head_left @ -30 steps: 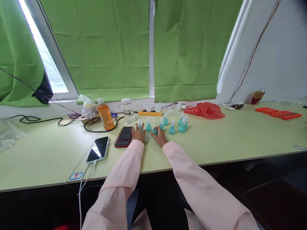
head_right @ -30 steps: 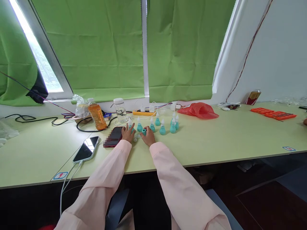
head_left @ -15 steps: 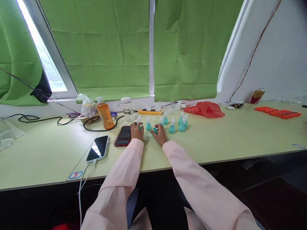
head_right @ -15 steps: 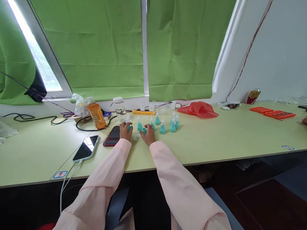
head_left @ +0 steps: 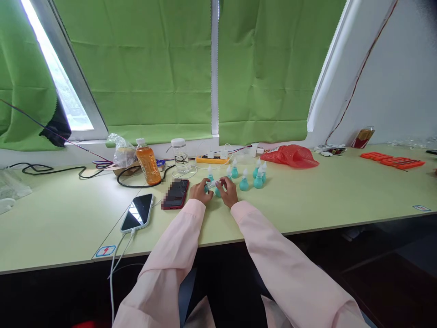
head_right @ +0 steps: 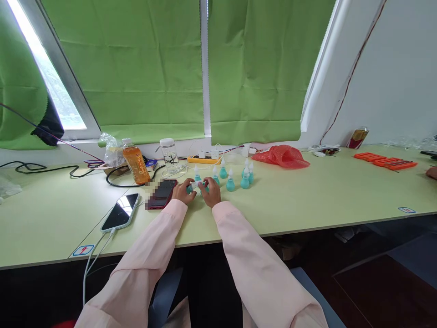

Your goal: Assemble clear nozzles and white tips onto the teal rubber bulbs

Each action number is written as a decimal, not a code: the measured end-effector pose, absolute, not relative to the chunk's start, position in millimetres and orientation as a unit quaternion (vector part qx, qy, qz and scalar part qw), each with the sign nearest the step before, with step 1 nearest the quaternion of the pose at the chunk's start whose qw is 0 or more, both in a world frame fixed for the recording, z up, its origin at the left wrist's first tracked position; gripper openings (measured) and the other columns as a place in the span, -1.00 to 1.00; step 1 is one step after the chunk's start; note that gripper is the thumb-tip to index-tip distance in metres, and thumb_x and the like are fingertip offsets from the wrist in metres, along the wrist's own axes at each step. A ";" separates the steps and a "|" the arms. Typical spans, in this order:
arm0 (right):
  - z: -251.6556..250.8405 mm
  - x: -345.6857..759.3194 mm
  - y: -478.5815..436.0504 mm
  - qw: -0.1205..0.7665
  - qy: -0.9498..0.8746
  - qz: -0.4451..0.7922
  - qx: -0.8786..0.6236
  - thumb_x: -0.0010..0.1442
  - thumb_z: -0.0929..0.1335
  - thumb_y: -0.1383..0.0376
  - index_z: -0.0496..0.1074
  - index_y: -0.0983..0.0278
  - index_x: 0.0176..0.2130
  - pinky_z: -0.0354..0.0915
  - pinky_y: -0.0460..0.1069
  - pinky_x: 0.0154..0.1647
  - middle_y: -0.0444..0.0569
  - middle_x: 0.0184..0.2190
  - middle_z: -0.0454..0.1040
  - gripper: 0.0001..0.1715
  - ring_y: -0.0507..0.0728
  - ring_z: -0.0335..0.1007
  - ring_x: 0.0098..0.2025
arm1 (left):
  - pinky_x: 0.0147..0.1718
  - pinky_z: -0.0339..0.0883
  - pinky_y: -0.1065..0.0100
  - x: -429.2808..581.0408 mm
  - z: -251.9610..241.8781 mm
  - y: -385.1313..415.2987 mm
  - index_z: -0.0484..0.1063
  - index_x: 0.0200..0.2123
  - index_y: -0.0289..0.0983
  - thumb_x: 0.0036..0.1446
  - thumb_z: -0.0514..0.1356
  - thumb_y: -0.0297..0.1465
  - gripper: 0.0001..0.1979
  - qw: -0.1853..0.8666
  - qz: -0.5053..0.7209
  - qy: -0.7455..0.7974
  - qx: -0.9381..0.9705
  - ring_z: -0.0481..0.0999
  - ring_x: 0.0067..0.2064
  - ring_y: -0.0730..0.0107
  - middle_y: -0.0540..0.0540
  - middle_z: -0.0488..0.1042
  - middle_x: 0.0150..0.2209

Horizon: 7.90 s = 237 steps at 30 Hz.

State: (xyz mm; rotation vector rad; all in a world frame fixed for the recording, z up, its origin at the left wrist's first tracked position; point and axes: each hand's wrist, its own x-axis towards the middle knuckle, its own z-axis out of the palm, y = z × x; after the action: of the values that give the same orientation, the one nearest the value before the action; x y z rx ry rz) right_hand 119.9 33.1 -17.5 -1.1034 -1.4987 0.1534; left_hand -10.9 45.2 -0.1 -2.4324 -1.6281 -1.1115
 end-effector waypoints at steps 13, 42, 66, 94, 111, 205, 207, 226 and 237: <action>-19.3 119.8 37.5 0.598 -0.632 0.160 -0.466 0.05 0.14 0.01 0.17 0.27 -0.70 -0.01 -0.11 -0.62 -0.21 -0.77 0.09 -0.50 -0.04 0.00 -0.67 | -0.37 0.19 0.42 -7.3 -2.8 41.5 0.37 -0.30 -0.23 -0.11 0.06 -0.36 -0.76 -0.065 -0.408 -0.446 -0.794 0.40 -0.42 0.39 -0.03 0.44 -0.45; -28.6 123.8 56.6 0.624 -0.530 0.287 -0.497 0.02 0.12 0.01 0.07 0.24 -0.79 -0.04 -0.11 -0.74 -0.21 -0.85 0.03 -0.47 -0.06 -0.06 -0.76 | -0.67 0.26 0.38 0.7 -6.0 54.1 0.50 -0.47 -0.42 -0.36 0.29 -0.23 -0.63 -0.482 -0.521 -0.354 -0.609 0.33 -0.68 0.46 -0.10 0.46 -0.63; -23.7 140.4 49.5 0.412 -0.502 0.077 -0.756 -0.03 0.23 0.16 0.39 0.29 -0.58 0.11 -0.03 -0.43 0.06 -0.51 0.42 -0.70 0.18 0.32 -0.37 | -0.63 0.27 0.39 -11.3 -0.2 66.9 0.42 -0.50 -0.37 -0.35 0.26 -0.22 -0.66 -0.522 -0.587 -0.326 -0.527 0.37 -0.65 0.43 -0.03 0.42 -0.66; -15.7 121.9 32.3 0.507 -0.691 0.071 -0.511 0.07 0.19 0.10 0.31 0.23 -0.38 -0.04 -0.12 -0.55 -0.23 -0.75 0.15 -0.72 -0.01 0.03 -0.66 | -0.48 0.27 0.39 -10.9 -4.8 68.9 0.46 -0.45 -0.36 -0.36 0.28 -0.17 -0.60 -0.478 -0.542 -0.335 -0.605 0.43 -0.48 0.36 -0.09 0.48 -0.55; -16.6 120.7 29.8 0.538 -0.690 0.145 -0.462 0.10 0.14 0.12 0.24 0.23 -0.44 -0.02 -0.13 -0.59 -0.22 -0.72 0.20 -0.73 -0.01 0.07 -0.66 | -0.53 0.25 0.42 -18.3 -1.1 68.3 0.50 -0.51 -0.34 -0.40 0.31 -0.24 -0.68 -0.448 -0.489 -0.345 -0.664 0.35 -0.53 0.45 -0.06 0.45 -0.58; -15.1 116.2 26.4 0.530 -0.664 0.074 -0.522 0.15 0.08 0.11 0.21 0.24 -0.34 0.04 -0.08 -0.55 -0.17 -0.69 0.29 -0.69 0.06 0.21 -0.61 | -0.43 0.36 0.35 -12.8 -2.6 65.1 0.50 -0.52 -0.38 -0.22 0.16 -0.30 -0.75 -0.364 -0.533 -0.434 -0.629 0.47 -0.43 0.33 -0.13 0.50 -0.54; -14.4 118.8 28.6 0.547 -0.642 0.070 -0.532 0.17 0.04 0.12 0.19 0.26 -0.31 0.06 -0.07 -0.52 -0.13 -0.64 0.32 -0.67 0.07 0.23 -0.58 | -0.43 0.34 0.36 -16.4 -3.0 67.5 0.50 -0.50 -0.38 -0.17 0.12 -0.32 -0.75 -0.331 -0.540 -0.457 -0.625 0.47 -0.42 0.34 -0.14 0.50 -0.52; -18.7 121.2 38.1 0.587 -0.603 0.188 -0.507 0.14 0.06 0.07 0.16 0.25 -0.28 0.11 -0.08 -0.62 -0.21 -0.75 0.19 -0.66 0.03 0.18 -0.68 | -0.36 0.24 0.44 -7.2 2.4 43.7 0.42 -0.25 -0.27 -0.02 0.03 -0.39 -0.73 -0.082 -0.418 -0.446 -0.787 0.38 -0.33 0.39 -0.08 0.43 -0.36; -14.5 121.2 39.6 0.624 -0.581 0.191 -0.487 0.04 0.14 0.07 0.15 0.25 -0.56 0.07 -0.12 -0.64 -0.23 -0.70 0.07 -0.67 -0.04 0.05 -0.66 | -0.36 0.20 0.38 4.1 -3.0 37.6 0.27 -0.22 -0.25 -0.08 0.10 -0.32 -0.71 -0.013 -0.349 -0.427 -0.834 0.36 -0.24 0.26 -0.11 0.36 -0.28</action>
State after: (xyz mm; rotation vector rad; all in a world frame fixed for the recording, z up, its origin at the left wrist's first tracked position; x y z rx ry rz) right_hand 121.2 39.6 -14.5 -1.1172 -1.3328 0.4381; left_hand 4.1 37.6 -3.0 -2.6426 -1.3535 -1.1051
